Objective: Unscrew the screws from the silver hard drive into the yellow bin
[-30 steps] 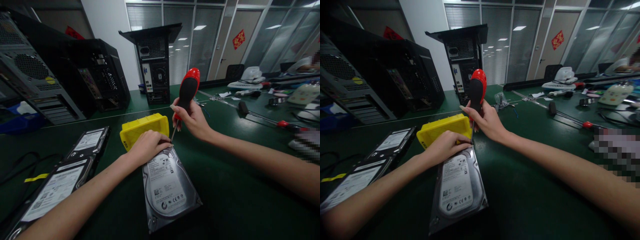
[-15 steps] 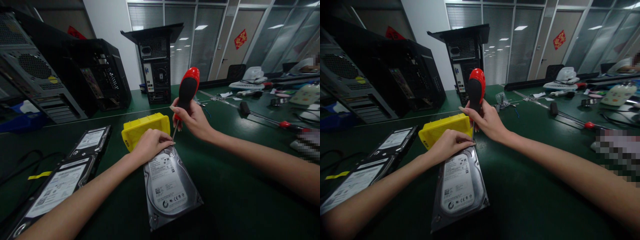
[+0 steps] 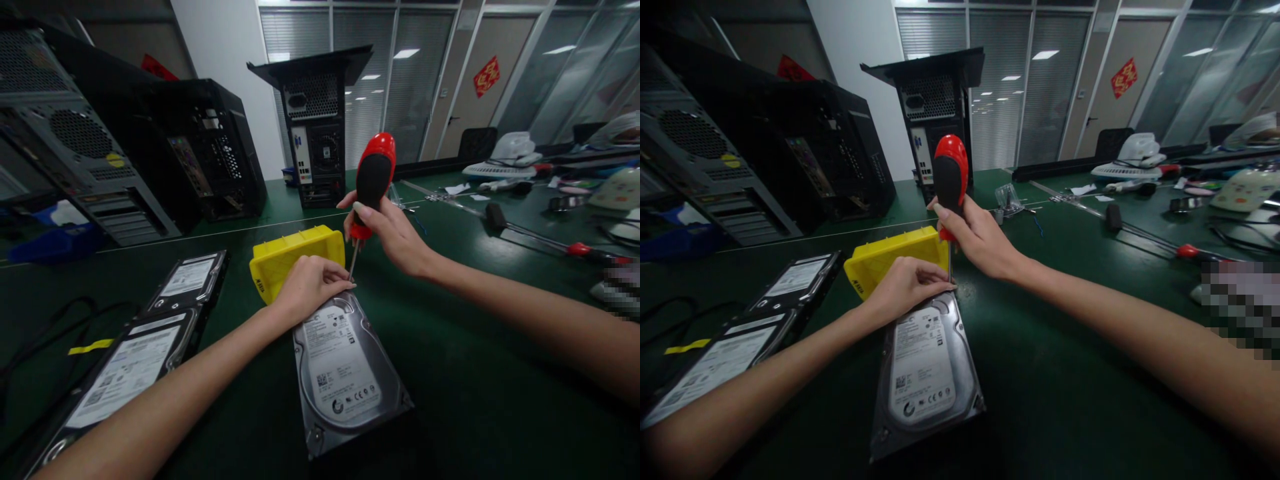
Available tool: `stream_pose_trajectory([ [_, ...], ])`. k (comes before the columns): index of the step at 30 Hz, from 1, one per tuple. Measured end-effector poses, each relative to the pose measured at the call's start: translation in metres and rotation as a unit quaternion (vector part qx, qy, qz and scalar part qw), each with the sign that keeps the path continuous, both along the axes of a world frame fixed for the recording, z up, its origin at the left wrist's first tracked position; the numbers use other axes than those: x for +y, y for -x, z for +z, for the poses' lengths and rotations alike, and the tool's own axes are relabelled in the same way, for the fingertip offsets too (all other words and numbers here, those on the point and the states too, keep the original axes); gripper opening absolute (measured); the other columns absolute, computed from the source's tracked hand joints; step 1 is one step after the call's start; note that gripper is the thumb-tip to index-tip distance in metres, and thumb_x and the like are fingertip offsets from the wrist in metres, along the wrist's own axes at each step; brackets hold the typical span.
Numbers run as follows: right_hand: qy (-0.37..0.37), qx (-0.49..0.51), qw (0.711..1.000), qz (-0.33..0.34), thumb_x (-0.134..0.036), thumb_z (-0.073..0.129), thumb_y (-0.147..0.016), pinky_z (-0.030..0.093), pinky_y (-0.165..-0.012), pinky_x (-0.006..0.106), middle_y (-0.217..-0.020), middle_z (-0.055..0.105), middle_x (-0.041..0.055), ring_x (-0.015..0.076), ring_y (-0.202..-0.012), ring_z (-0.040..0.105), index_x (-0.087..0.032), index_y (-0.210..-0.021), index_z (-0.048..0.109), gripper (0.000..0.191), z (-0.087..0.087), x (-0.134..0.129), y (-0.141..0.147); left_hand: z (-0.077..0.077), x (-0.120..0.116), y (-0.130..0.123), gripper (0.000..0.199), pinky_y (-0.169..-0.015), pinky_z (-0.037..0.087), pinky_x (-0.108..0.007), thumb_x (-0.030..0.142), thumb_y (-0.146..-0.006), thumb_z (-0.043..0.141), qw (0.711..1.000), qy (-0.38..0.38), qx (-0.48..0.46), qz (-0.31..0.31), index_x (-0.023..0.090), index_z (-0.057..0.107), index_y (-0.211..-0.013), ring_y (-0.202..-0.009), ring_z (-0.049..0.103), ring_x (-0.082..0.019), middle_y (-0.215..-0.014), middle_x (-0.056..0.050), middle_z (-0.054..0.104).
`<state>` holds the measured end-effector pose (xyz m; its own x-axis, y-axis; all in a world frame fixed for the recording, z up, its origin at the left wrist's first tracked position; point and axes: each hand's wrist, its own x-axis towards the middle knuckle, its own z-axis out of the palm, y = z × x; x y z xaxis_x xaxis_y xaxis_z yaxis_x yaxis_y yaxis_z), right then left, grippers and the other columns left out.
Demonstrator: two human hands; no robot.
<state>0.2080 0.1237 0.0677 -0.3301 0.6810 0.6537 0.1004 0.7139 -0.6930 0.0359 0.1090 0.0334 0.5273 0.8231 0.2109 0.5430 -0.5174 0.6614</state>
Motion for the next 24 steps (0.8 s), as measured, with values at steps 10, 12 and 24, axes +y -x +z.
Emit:
stream_pose_trajectory([
  [10, 0.102, 0.135, 0.980, 0.104, -0.024, 0.066, -0.077, 0.050, -0.065, 0.025, -0.084, 0.055, -0.0032, 0.0079, -0.065, 0.057, -0.022, -0.097, 0.039, 0.034, 0.011, 0.007, 0.013, -0.002, 0.000, 0.001, 0.013, -0.075, 0.057, -0.029, 0.021, -0.081, 0.067, 1.000, 0.017, -0.018, -0.004, 0.013, 0.074, -0.088, -0.080, 0.071, -0.019, -0.085, -0.008, 0.076],
  [12, 0.105, 0.140, 0.979, 0.102, -0.025, 0.067, -0.076, 0.049, -0.063, 0.024, -0.083, 0.053, -0.0034, 0.0073, -0.064, 0.055, -0.022, -0.096, 0.040, 0.034, 0.011, 0.009, 0.014, -0.003, 0.000, 0.001, 0.013, -0.076, 0.058, -0.029, 0.021, -0.081, 0.067, 1.000, 0.021, -0.022, -0.001, 0.013, 0.074, -0.088, -0.080, 0.072, -0.019, -0.086, -0.008, 0.076],
  [24, 0.136, 0.166, 0.965, 0.150, -0.020, 0.064, -0.081, 0.040, -0.056, 0.021, -0.067, 0.047, -0.0059, 0.0069, -0.058, 0.046, -0.017, -0.108, 0.049, 0.032, 0.012, 0.004, 0.027, -0.003, 0.000, 0.002, 0.014, -0.072, 0.057, -0.028, 0.022, -0.081, 0.067, 1.000, 0.020, -0.021, -0.005, 0.011, 0.074, -0.086, -0.076, 0.071, -0.019, -0.082, -0.009, 0.076],
])
